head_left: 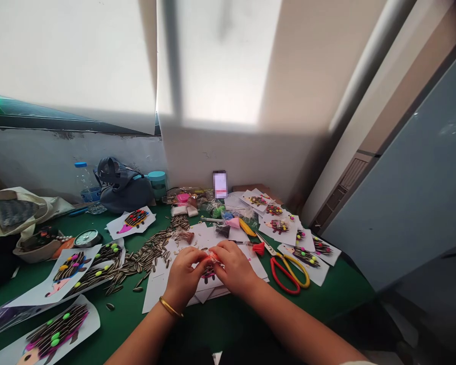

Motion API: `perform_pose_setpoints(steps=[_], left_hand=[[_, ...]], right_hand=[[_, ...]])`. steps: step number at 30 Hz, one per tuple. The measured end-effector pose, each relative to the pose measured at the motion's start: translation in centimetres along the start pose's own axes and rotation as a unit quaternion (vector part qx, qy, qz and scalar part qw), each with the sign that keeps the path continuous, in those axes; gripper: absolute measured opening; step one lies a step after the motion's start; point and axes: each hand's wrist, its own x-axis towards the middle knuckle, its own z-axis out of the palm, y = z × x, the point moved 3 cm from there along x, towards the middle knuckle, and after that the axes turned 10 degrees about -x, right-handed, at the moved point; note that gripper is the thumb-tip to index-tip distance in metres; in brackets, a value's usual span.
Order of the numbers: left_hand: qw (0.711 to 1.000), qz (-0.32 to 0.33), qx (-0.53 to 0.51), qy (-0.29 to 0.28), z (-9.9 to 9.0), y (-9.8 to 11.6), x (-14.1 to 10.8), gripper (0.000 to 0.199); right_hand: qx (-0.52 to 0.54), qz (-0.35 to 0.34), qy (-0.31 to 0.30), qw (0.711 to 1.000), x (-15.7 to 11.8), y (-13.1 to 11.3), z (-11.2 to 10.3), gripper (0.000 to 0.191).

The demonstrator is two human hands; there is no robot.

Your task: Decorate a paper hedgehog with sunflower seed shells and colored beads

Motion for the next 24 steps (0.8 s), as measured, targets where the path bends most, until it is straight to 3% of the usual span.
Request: perform_pose_setpoints(steps=[6, 12, 18, 21, 24], left_hand=[[0.999, 0.012, -0.022, 0.026, 0.2, -0.2, -0.1, 0.012], [0.999, 0.018, -0.028, 0.01, 0.6, -0.8, -0.3, 0.022], [0.999, -0.031, -0.001, 0.032, -0.2, -1.1, -0.3, 0.016], [0.997, -0.035, -0.049, 0.05, -0.3, -1.2, -0.1, 0.016], [0.99, -0.06, -0.105, 0.073, -0.1, -1.5, 0.1, 0.019]], right_hand=[[0.015, 0.025, -0.003, 1.0, -0.1, 0.4, -0.1, 0.024], [0.052, 0.04, -0.013, 0.998, -0.1, 0.5, -0.1, 0.02], [0.109, 0.047, -0.016, 0.993, -0.2, 0.6, 0.1, 0.021], [0.097, 0.056, 0.015, 0.994, -0.1, 2.0, 0.2, 0.028], [0.05, 0.086, 0.056, 0.993, 0.6, 5.0, 0.4, 0.034]])
